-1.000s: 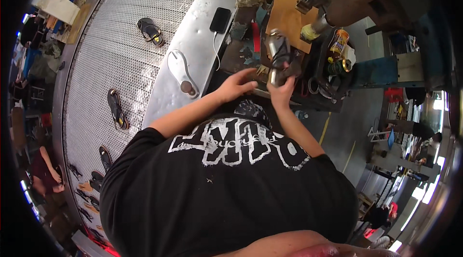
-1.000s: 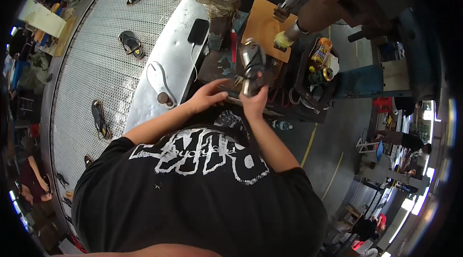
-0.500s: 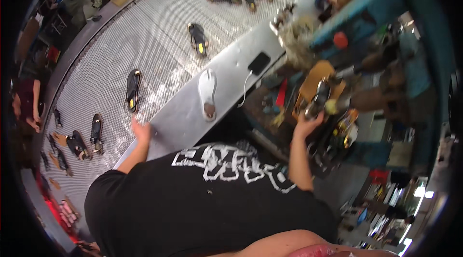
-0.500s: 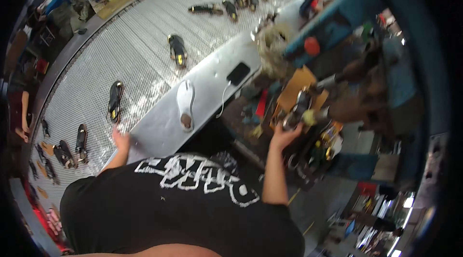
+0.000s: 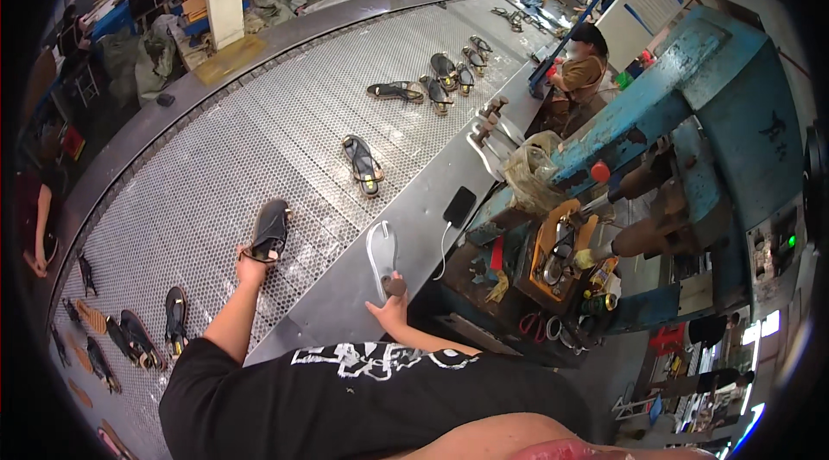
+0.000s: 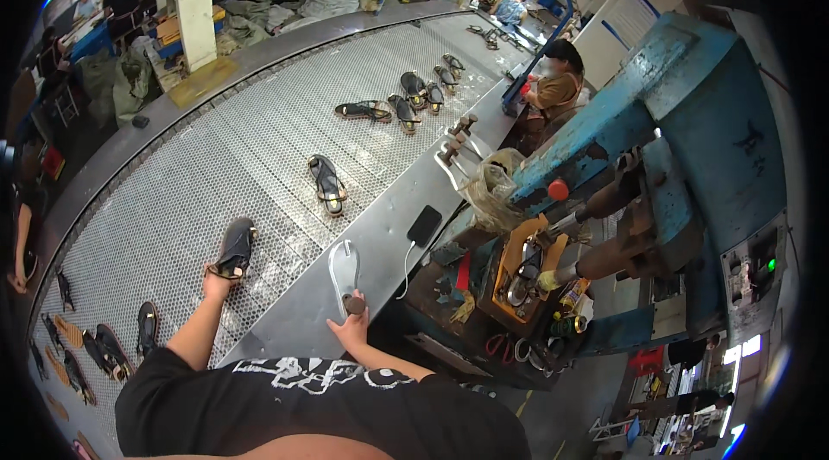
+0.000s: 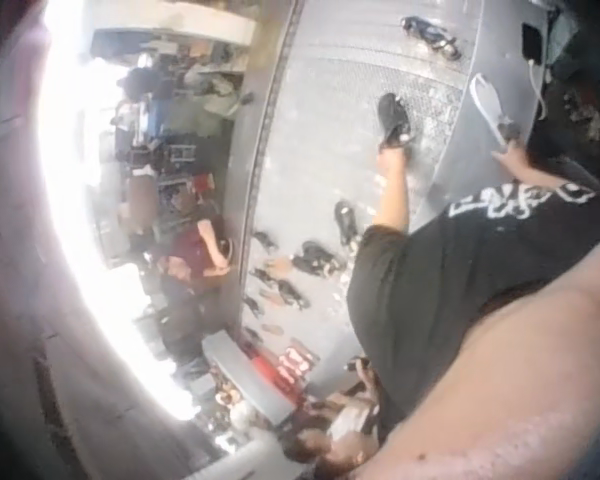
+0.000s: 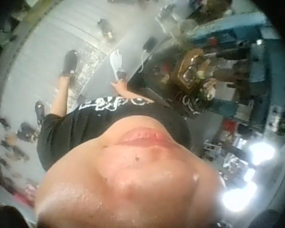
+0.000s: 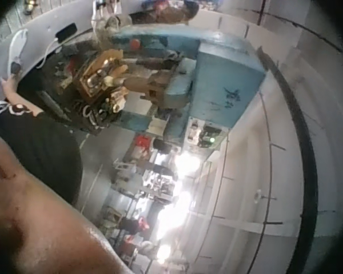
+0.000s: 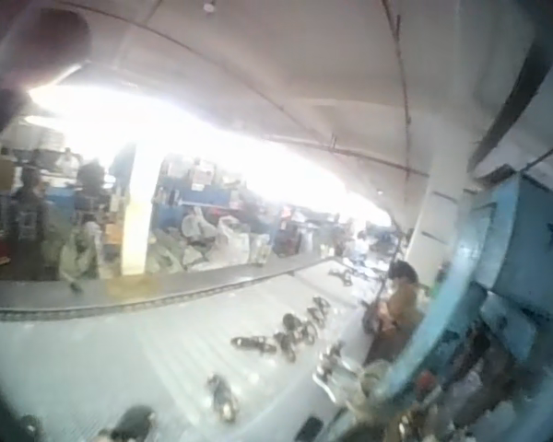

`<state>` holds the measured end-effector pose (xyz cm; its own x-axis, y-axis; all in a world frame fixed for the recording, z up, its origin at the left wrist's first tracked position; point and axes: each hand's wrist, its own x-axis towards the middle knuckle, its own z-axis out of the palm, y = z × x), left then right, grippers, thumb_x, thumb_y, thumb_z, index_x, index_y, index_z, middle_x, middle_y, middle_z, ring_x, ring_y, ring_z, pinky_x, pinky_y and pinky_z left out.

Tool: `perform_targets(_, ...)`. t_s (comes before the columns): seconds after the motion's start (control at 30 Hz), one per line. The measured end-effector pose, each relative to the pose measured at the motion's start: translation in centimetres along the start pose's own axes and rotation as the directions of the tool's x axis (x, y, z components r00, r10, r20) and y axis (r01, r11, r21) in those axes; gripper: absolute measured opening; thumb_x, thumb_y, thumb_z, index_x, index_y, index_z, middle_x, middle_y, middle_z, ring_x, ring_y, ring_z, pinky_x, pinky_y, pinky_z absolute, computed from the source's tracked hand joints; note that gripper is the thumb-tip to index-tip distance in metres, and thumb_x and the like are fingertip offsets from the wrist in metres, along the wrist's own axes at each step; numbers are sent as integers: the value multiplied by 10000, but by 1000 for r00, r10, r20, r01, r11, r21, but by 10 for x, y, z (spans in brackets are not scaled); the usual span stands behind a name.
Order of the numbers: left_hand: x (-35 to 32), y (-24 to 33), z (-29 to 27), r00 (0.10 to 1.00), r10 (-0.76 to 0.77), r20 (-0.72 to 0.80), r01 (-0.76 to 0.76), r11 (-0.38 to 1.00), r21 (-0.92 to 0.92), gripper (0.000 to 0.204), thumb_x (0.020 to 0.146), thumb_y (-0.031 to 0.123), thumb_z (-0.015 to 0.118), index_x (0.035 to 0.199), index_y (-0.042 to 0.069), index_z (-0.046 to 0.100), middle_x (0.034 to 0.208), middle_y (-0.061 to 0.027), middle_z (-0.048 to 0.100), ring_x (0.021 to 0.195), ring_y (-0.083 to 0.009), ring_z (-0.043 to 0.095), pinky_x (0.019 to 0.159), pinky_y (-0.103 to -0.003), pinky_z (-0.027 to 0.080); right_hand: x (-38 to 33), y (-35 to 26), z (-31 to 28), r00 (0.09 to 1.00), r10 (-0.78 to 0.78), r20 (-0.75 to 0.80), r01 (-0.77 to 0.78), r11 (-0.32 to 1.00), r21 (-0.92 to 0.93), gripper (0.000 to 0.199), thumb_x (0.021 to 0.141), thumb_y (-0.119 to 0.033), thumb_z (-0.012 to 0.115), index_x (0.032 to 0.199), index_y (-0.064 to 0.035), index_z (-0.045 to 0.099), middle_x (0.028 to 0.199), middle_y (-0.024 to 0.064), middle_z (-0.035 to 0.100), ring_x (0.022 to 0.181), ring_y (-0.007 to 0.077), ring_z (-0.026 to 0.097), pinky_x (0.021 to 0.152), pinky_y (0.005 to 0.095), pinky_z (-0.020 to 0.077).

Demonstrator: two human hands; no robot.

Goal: The person repeatedly picks up sandals from a conveyor belt, fits them onto shoe lasts, presses them with a shoemaking machine, and removes them.

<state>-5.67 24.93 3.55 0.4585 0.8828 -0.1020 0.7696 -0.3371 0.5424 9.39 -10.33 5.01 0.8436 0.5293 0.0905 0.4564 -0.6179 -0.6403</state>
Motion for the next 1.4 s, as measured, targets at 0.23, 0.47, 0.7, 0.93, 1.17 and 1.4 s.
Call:
perform_targets(0.23,-92,22,12,787,143,600,616,-212,-759,364,815,29,586,1173,51,525,1026,-120,636,873,-265,653,747,-412,568,50,8,-34,982,75,174,-142,896,420,287,809,-85,701,1061,-35,571,1036,92,657,1060,189,590,968,316,416)
perform_targets(0.47,-63,76,51,773,73,630,602,-396,-694,248,851,176,514,1049,34,560,894,-107,600,771,-217,594,660,-375,529,36,-81,-128,906,-106,410,-301,521,799,135,931,-59,541,1048,-33,477,902,58,577,882,171,608,860,322,475)
perform_targets(0.7,-81,220,19,793,335,509,550,-34,-834,347,861,290,584,1045,1,636,921,-116,682,747,-229,644,675,-357,537,23,-106,-185,901,-303,310,-151,451,880,121,918,-87,589,988,-20,516,871,45,597,846,136,595,823,285,467)
perform_targets(0.93,-145,307,20,754,480,447,523,-28,-852,397,887,387,574,1093,47,559,988,-115,668,904,-228,644,785,-396,534,10,-71,-239,981,-177,81,12,471,882,57,937,-81,532,963,-30,527,834,56,597,828,161,613,978,355,405)
perform_targets(1.17,-254,356,54,643,642,416,484,80,-872,372,933,112,515,1276,28,400,1163,-107,564,1059,-204,566,926,-356,469,-6,-42,-270,980,-116,-163,199,651,732,110,910,-75,545,1011,-36,530,994,68,566,1006,162,537,951,315,387)
perform_targets(1.4,-290,400,74,440,744,502,592,179,-785,368,924,167,562,1240,40,422,1066,-114,614,882,-187,612,777,-333,524,-68,11,-283,976,133,-170,-49,904,425,665,687,-87,730,1274,-26,423,1221,112,501,1150,215,494,988,346,385)
